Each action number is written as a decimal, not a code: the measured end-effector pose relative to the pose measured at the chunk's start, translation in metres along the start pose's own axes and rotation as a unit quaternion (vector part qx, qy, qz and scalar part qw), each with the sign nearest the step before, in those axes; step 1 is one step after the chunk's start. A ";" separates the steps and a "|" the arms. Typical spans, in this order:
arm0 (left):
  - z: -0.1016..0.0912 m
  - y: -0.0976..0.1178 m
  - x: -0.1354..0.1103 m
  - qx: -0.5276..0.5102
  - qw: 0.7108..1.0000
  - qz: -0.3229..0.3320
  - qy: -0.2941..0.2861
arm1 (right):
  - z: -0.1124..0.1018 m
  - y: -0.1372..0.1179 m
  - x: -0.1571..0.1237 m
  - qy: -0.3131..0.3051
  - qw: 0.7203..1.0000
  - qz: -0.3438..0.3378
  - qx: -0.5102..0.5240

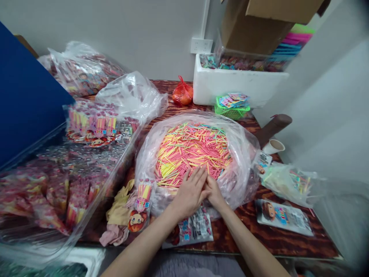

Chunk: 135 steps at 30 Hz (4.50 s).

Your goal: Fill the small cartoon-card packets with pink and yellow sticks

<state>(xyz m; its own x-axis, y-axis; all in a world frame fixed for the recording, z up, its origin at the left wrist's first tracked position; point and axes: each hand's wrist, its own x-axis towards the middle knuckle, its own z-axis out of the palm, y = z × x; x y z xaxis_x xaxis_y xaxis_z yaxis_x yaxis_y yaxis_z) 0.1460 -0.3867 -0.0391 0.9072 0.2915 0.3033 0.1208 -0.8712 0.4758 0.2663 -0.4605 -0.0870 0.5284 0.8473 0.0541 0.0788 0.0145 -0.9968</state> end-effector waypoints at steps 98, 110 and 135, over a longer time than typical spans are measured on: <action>-0.040 -0.017 -0.101 -0.302 0.875 -0.301 0.227 | 0.034 -0.071 -0.015 -0.072 0.997 -0.035 -0.018; -0.039 -0.015 -0.101 -0.322 0.875 -0.296 0.207 | 0.036 -0.072 -0.017 -0.069 0.997 -0.024 -0.020; -0.038 -0.009 -0.093 -0.283 0.907 -0.272 0.155 | 0.034 -0.066 -0.015 -0.057 0.998 -0.013 -0.031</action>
<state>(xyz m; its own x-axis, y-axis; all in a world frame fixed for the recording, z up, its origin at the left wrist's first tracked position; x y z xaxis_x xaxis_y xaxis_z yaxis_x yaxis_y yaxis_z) 0.0452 -0.3908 -0.0402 0.6081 0.7906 0.0724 0.2108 -0.2487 0.9454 0.2244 -0.4565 -0.0243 0.4262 0.9020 0.0689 0.1445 0.0073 -0.9895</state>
